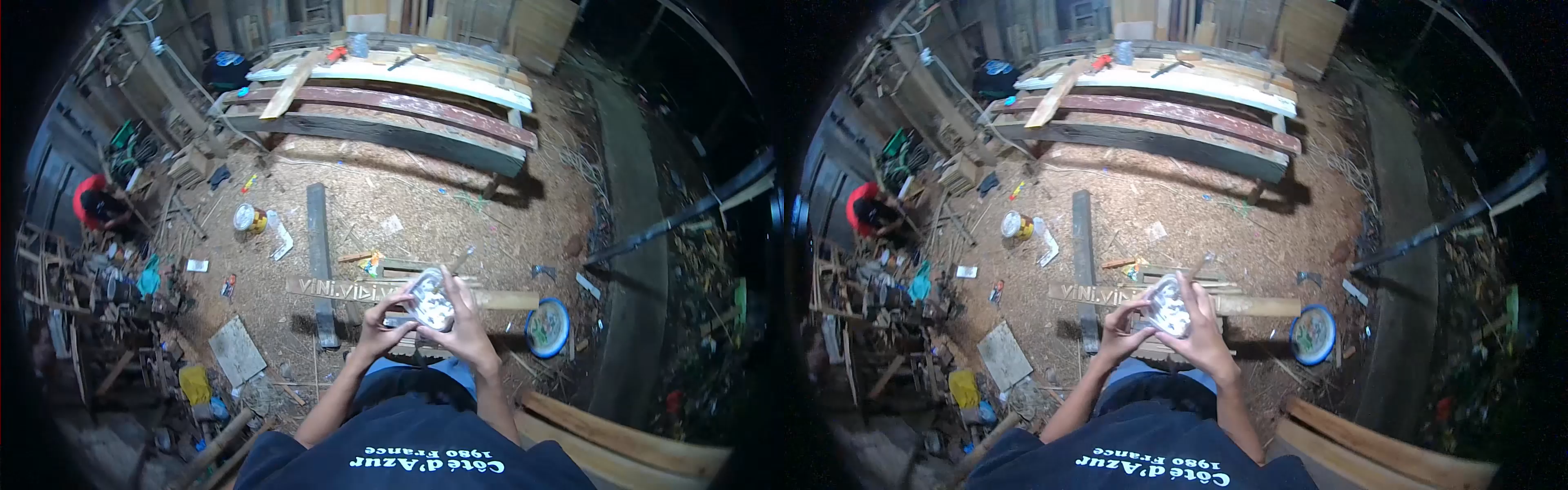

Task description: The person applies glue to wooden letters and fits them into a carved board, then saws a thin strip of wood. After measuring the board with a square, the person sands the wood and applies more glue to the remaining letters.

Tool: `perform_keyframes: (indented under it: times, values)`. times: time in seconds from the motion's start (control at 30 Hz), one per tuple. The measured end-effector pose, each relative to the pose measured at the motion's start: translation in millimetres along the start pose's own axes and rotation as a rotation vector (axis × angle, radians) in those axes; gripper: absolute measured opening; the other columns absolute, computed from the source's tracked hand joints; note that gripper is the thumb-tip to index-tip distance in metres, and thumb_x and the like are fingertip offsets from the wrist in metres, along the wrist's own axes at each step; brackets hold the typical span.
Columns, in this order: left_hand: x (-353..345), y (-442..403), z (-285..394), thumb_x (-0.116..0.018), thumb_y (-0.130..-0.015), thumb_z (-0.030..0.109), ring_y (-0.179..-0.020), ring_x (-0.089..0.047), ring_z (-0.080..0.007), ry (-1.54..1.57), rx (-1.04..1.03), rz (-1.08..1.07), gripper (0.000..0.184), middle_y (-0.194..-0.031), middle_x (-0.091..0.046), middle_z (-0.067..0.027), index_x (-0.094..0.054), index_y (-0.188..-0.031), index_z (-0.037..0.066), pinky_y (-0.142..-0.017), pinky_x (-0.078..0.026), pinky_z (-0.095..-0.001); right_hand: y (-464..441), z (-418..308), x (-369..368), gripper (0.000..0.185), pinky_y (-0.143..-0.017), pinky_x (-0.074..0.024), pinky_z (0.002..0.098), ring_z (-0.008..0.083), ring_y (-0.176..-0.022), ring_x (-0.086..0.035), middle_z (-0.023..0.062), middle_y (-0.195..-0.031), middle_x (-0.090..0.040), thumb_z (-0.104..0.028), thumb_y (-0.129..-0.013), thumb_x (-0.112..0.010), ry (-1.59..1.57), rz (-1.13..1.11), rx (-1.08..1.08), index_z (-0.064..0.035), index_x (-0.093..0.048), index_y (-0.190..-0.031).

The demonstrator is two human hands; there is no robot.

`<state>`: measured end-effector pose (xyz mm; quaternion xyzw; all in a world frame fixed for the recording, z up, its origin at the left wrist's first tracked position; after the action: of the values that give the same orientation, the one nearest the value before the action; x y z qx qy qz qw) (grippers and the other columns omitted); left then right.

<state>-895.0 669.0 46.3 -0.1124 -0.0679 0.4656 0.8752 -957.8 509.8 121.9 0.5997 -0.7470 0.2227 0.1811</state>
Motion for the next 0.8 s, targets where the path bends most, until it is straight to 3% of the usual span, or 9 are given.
perform_keyframes:
  times: [0.03,0.1,0.2,0.3,0.47,0.57,0.63,0.73,0.8]
  values:
    - [11.0,2.3,-11.9,-0.083,-0.081,-0.007,-0.137,-0.057,-0.0241,0.031,0.032,-0.046,0.061,-0.143,-0.063,-0.0157,-0.061,-0.138,0.001,-0.121,-0.042,-0.0389,0.2,-4.0,-10.0,0.116,-0.118,-0.0377,0.0473,0.042,-0.139,-0.047,0.0241,-0.15,-0.046,-0.025,-0.072,-0.094,0.028,-0.006,-0.001,-0.0134,-0.028,-0.168]
    - [29.0,2.3,-22.4,-0.083,-0.081,-0.006,-0.131,-0.062,-0.0229,0.069,0.077,-0.041,0.06,-0.141,-0.066,-0.016,-0.062,-0.137,-0.001,-0.113,-0.05,-0.0377,1.3,-5.9,-18.9,0.118,-0.118,-0.0382,0.0471,0.0426,-0.139,-0.046,0.0243,-0.15,-0.046,-0.022,-0.072,-0.093,0.033,0.005,-0.034,-0.0139,-0.026,-0.168]
    - [24.8,-13.7,-23.2,-0.084,-0.085,-0.003,-0.134,-0.062,-0.0258,0.105,0.077,-0.136,0.069,-0.142,-0.064,-0.0171,-0.053,-0.146,-0.001,-0.114,-0.049,-0.0383,11.7,0.5,-8.9,0.122,-0.122,-0.0355,0.0448,0.0397,-0.142,-0.045,0.0222,-0.153,-0.046,-0.017,-0.068,-0.095,0.031,0.047,-0.114,-0.0116,-0.025,-0.168]
    - [-1.0,-29.9,-15.0,-0.089,-0.082,0.006,-0.134,-0.062,-0.0264,-0.061,-0.024,-0.249,0.076,-0.145,-0.064,-0.0151,-0.052,-0.149,0.003,-0.114,-0.049,-0.0396,27.6,26.2,9.2,0.123,-0.122,-0.0355,0.0452,0.0395,-0.143,-0.044,0.022,-0.154,-0.045,-0.016,-0.068,-0.095,0.065,0.095,-0.151,-0.0118,-0.025,-0.168]
    - [-69.2,-38.4,-8.5,-0.094,-0.075,0.014,-0.146,-0.049,-0.0276,-0.245,-0.144,-0.322,0.095,-0.157,-0.052,-0.0165,-0.045,-0.156,0.006,-0.121,-0.04,-0.0432,45.9,72.6,50.0,0.122,-0.12,-0.0383,0.0453,0.04,-0.139,-0.047,0.0196,-0.15,-0.046,-0.012,-0.067,-0.092,0.082,0.017,-0.066,-0.0147,-0.024,-0.169]
    - [-115.1,-35.8,-19.5,-0.095,-0.072,0.017,-0.149,-0.045,-0.0297,-0.207,-0.13,-0.363,0.106,-0.161,-0.048,-0.0157,-0.038,-0.161,0.007,-0.124,-0.036,-0.0442,53.4,103.5,70.0,0.122,-0.12,-0.0384,0.0445,0.0393,-0.14,-0.047,0.02,-0.152,-0.045,-0.011,-0.067,-0.092,0.034,-0.044,-0.015,-0.0138,-0.025,-0.168]
    - [-141.7,-31.6,-32.5,-0.097,-0.069,0.019,-0.153,-0.041,-0.03,-0.204,0.054,-0.434,0.121,-0.167,-0.041,-0.0155,-0.026,-0.167,0.006,-0.126,-0.032,-0.0441,61.4,119.8,75.2,0.122,-0.121,-0.0384,0.0447,0.039,-0.141,-0.046,0.0203,-0.153,-0.044,-0.01,-0.066,-0.092,0.009,-0.098,0.014,-0.0139,-0.025,-0.168]
    - [-160.1,-28.9,-38.4,-0.096,-0.066,0.019,-0.146,-0.048,-0.0346,-0.289,-0.004,-0.422,0.118,-0.162,-0.046,-0.0187,-0.033,-0.165,0.006,-0.121,-0.037,-0.0448,64.3,138.5,85.1,0.122,-0.121,-0.0381,0.0453,0.0391,-0.144,-0.045,0.0207,-0.156,-0.043,-0.01,-0.067,-0.093,-0.086,-0.117,0.017,-0.0137,-0.025,-0.168]
    - [-161.1,-27.3,-50.4,-0.097,-0.066,0.018,-0.146,-0.049,-0.033,-0.348,0.039,-0.399,0.117,-0.161,-0.048,-0.0176,-0.034,-0.164,0.005,-0.121,-0.038,-0.0447,64.9,156.1,84.9,0.122,-0.122,-0.0379,0.0465,0.0396,-0.144,-0.045,0.0207,-0.157,-0.044,-0.009,-0.067,-0.093,-0.14,-0.09,-0.002,-0.013,-0.025,-0.168]
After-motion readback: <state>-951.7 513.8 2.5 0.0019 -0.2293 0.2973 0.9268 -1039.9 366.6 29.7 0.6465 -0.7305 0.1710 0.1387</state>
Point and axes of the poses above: each hand's wrist, its own y-axis away from the middle knuckle, its own x-axis out of the back of the hand, z = x × y, the point moved 9 cm from there along -y, towards the middle knuckle
